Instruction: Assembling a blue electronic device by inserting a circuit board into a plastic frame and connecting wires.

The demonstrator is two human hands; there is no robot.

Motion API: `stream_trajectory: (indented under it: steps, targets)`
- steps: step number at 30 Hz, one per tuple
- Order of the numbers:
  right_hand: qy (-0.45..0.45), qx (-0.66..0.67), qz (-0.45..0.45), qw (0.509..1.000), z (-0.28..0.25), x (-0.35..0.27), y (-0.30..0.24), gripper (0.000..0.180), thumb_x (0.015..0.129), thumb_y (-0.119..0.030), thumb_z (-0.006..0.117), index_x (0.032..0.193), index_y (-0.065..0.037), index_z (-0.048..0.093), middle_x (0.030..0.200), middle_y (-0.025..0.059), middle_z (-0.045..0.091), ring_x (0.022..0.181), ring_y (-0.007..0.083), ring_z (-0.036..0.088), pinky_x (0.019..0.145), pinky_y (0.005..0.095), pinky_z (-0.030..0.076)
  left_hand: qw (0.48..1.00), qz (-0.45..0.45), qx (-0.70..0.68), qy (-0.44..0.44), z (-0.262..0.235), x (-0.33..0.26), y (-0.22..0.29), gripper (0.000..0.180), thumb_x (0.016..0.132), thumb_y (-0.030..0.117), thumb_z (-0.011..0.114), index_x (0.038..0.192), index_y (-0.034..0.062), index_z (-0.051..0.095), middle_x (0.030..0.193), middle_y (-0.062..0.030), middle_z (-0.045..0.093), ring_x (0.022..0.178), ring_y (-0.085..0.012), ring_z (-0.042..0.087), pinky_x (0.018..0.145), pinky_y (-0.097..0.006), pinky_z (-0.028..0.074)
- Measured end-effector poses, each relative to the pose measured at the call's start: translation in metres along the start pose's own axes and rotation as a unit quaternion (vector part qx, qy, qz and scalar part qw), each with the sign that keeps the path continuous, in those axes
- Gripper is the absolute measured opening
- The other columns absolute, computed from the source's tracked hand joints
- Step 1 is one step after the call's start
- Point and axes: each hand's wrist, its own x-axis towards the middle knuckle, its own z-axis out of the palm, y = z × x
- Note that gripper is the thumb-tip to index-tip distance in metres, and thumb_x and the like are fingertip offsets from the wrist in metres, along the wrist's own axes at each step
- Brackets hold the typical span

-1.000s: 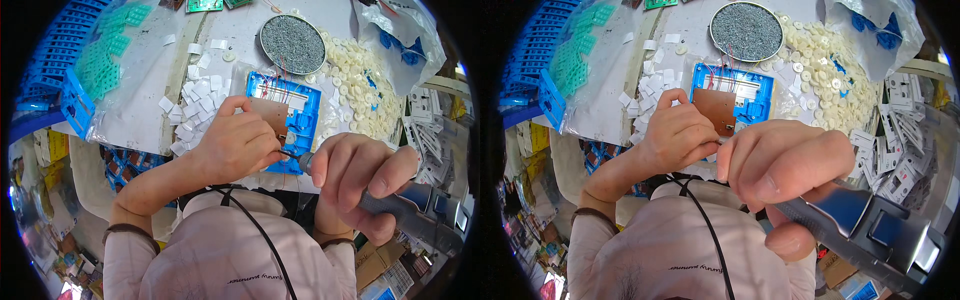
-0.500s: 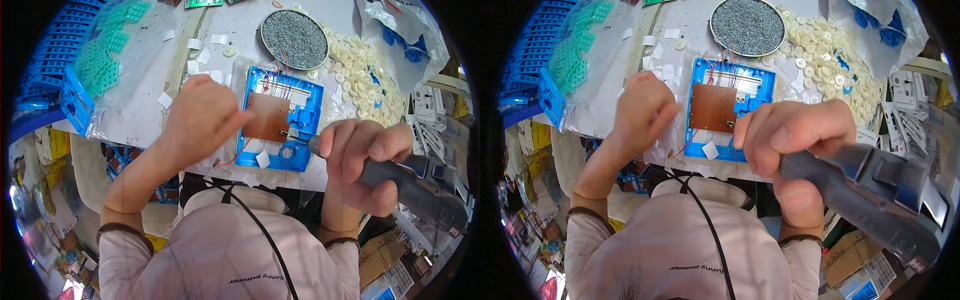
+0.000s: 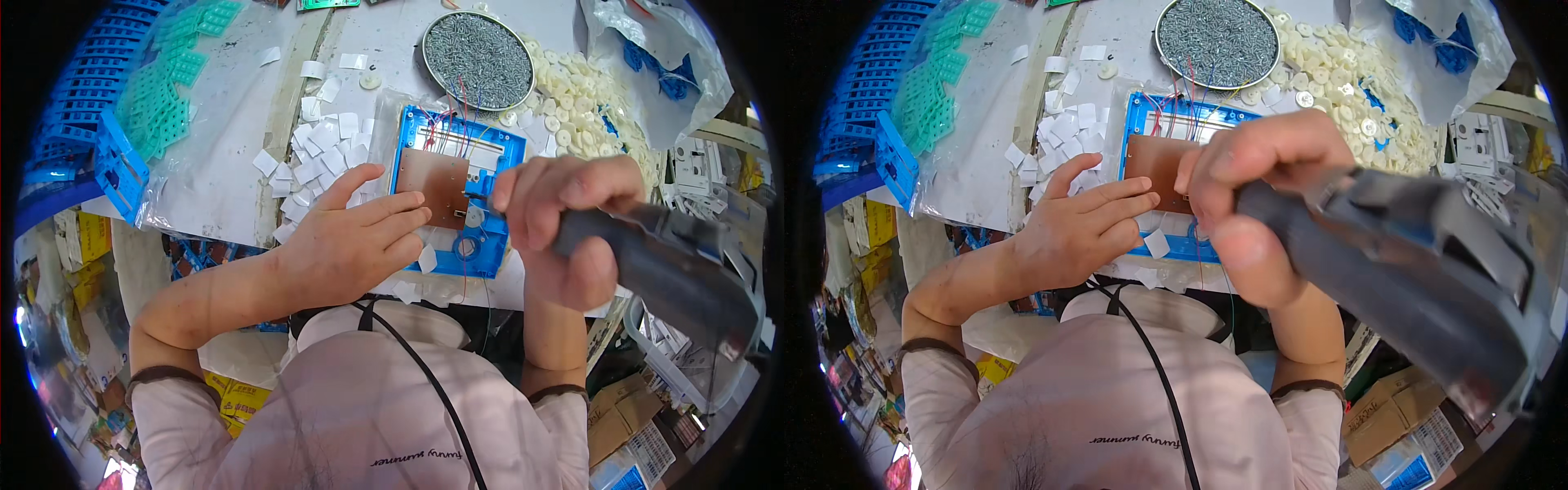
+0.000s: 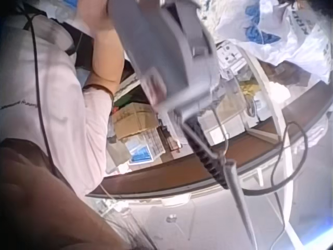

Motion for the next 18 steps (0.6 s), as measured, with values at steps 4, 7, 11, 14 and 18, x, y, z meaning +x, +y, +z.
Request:
stream_trajectory:
  steps: [4,7,11,14,18]
  targets:
    - [0.017,-0.001,0.006,1.000,0.004,0.005,0.012,0.037,0.094,-0.032,0.069,0.111,-0.006,0.050,0.073,0.0052,0.056,0.062,0.0160,0.052,0.072,0.0379,0.049,1.000,-0.002,-0.011,0.011,-0.001,0.001,0.000,0.023,0.086,0.020,0.074,0.082,0.0109,0.053,0.121,-0.0071,0.070,0.124,-0.0186,0.062,0.111,-0.054,0.033]
    - [0.027,-0.020,0.014,0.999,0.007,0.008,0.017,0.034,0.095,-0.030,0.069,0.107,-0.006,0.049,0.072,0.0053,0.055,0.062,0.0158,0.051,0.070,0.0379,0.048,0.999,-0.004,-0.027,0.019,0.001,0.001,-0.001,0.026,0.083,0.020,0.077,0.082,0.0110,0.053,0.121,-0.0059,0.070,0.124,-0.0189,0.062,0.109,-0.053,0.034]
    - [0.023,-0.050,0.006,0.998,0.012,0.008,0.025,0.032,0.096,-0.030,0.069,0.100,-0.007,0.046,0.070,0.0048,0.053,0.060,0.0156,0.050,0.066,0.0377,0.047,0.998,-0.012,-0.058,0.038,0.004,-0.001,-0.004,0.028,0.081,0.021,0.080,0.084,0.0111,0.053,0.122,-0.0038,0.069,0.124,-0.0183,0.062,0.108,-0.053,0.034]
    - [0.017,-0.047,0.009,0.999,0.017,0.008,0.027,0.032,0.097,-0.030,0.068,0.098,-0.008,0.045,0.068,0.0046,0.052,0.059,0.0153,0.050,0.064,0.0374,0.046,0.996,-0.024,-0.068,0.045,0.006,-0.003,-0.005,0.027,0.082,0.020,0.079,0.086,0.0112,0.055,0.122,-0.0029,0.069,0.124,-0.0179,0.062,0.108,-0.054,0.033]
    - [0.015,-0.061,0.024,0.998,0.010,0.008,0.024,0.034,0.096,-0.033,0.070,0.103,-0.008,0.048,0.069,0.0036,0.053,0.058,0.0146,0.049,0.063,0.0361,0.047,0.993,-0.047,-0.095,0.041,0.005,-0.004,-0.005,0.023,0.084,0.018,0.078,0.089,0.0117,0.056,0.122,-0.0030,0.069,0.124,-0.0182,0.062,0.111,-0.057,0.028]
